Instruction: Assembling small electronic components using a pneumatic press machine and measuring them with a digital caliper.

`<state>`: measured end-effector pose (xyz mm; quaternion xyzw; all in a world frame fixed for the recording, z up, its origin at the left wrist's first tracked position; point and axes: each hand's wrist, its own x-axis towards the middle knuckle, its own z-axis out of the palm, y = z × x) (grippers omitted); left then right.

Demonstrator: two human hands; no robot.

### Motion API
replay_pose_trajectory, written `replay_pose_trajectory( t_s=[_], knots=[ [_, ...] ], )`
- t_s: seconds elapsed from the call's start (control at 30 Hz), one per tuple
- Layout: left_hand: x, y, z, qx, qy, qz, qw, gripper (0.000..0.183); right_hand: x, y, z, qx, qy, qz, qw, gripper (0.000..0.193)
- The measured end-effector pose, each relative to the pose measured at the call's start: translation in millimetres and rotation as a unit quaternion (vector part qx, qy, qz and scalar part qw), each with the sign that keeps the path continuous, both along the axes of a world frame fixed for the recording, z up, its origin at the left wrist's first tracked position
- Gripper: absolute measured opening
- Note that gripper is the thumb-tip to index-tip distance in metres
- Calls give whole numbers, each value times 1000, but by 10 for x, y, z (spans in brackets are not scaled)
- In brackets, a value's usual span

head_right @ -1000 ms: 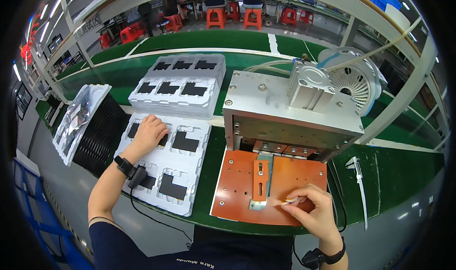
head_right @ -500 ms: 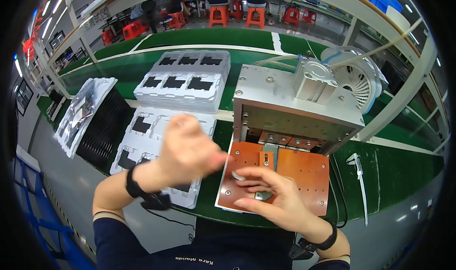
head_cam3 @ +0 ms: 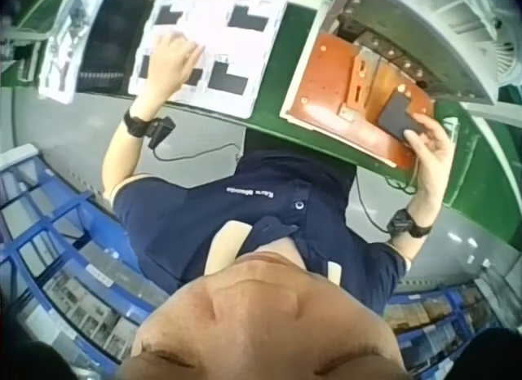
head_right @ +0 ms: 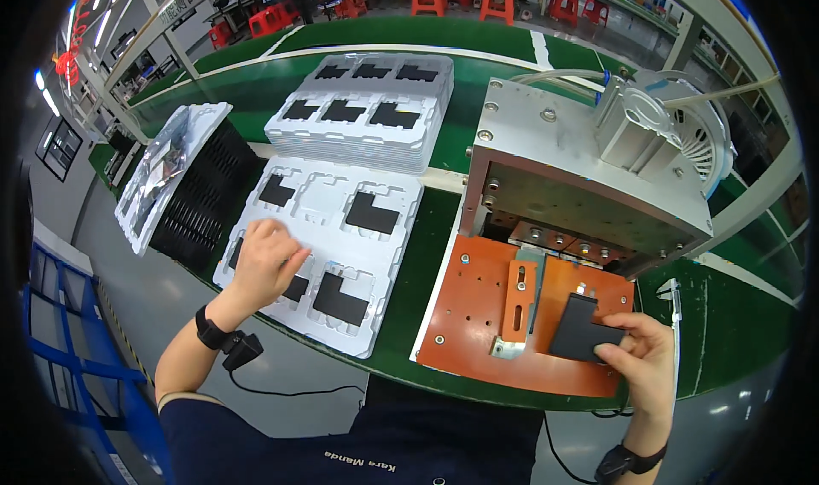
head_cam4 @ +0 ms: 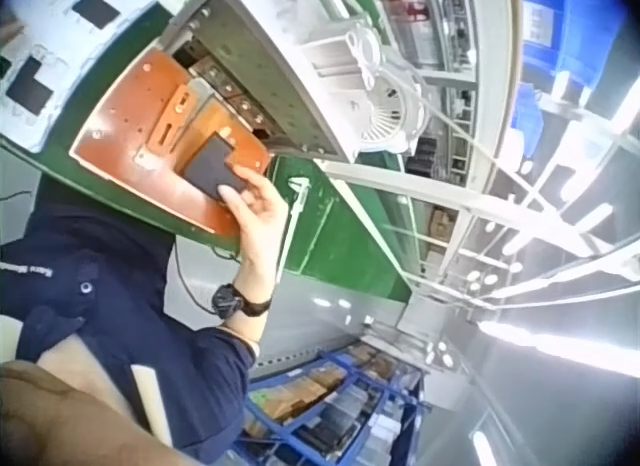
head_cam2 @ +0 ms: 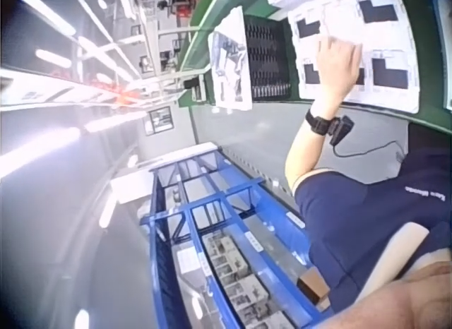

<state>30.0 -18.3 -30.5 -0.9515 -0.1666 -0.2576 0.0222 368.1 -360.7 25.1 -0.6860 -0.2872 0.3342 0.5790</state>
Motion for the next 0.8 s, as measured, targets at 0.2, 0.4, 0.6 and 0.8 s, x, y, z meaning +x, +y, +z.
replay_pose_trajectory(
  t_s=[0.2,0.4,0.6,0.8],
  knots=[
    [-256,60,-323,0,78,-17,997,18,-77,146,53,-48,-110,-13,993,22],
    [-42,266,-220,21,69,-34,997,26,-181,352,-19,-28,-468,91,879,19],
    [695,279,8,-18,25,-58,998,26,-110,548,-145,40,-477,99,872,19],
    [1046,115,-114,-20,28,-68,997,18,-213,562,-177,8,-610,97,787,17]
  ],
)
